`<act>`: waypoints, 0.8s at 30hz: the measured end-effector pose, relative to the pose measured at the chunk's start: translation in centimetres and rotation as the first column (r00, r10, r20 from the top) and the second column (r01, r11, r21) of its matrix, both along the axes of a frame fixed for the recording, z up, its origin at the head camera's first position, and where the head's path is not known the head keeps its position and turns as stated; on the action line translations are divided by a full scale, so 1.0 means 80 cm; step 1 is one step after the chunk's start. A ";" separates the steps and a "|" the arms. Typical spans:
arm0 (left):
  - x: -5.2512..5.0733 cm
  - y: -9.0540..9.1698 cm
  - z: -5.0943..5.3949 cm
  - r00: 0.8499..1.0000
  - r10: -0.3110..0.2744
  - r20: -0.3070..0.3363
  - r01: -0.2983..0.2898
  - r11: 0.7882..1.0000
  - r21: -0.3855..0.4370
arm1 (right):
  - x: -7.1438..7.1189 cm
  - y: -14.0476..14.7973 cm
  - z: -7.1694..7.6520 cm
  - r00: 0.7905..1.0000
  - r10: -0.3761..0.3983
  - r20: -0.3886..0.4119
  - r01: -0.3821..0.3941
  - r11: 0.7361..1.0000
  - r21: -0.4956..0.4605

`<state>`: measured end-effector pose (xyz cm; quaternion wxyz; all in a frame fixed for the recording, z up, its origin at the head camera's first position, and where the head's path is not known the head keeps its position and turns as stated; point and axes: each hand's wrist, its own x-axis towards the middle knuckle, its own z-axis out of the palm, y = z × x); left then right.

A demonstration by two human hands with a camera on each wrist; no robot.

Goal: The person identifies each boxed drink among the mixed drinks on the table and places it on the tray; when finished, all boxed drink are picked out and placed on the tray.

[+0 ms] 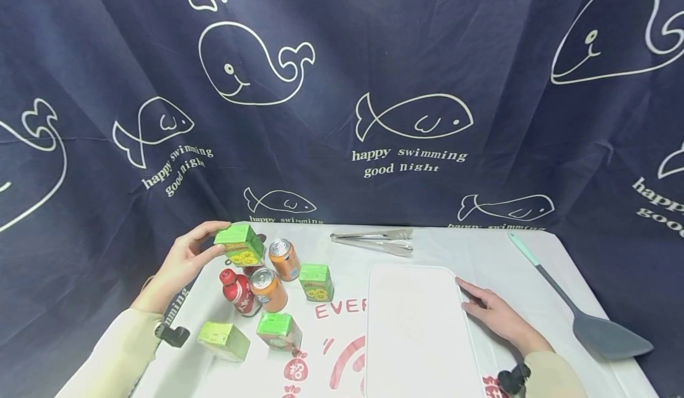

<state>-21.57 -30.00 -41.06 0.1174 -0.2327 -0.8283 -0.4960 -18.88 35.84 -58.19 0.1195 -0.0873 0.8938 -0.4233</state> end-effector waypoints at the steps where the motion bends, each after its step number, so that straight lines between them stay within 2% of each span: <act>1: 0.000 0.003 0.001 1.000 -0.004 0.007 0.004 1.000 -0.002 | 0.000 0.000 0.000 1.000 0.000 -0.002 0.000 1.000 0.002; 7: -0.003 0.019 0.004 0.999 -0.023 0.028 0.024 0.999 -0.025 | 0.000 0.000 -0.001 1.000 -0.003 0.002 0.003 1.000 0.001; 16: -0.006 0.046 0.007 0.996 -0.063 0.059 0.063 0.998 -0.009 | 0.001 -0.001 -0.002 1.000 -0.011 0.009 0.011 1.000 -0.005; 21: -0.008 0.061 0.006 0.997 -0.051 0.063 0.055 0.997 -0.058 | 0.000 0.000 -0.003 0.999 -0.012 0.029 0.013 1.000 -0.026; 24: -0.009 0.068 0.005 0.992 -0.070 0.107 0.075 0.996 -0.039 | -0.001 0.001 -0.004 1.000 -0.012 0.027 0.013 1.000 -0.026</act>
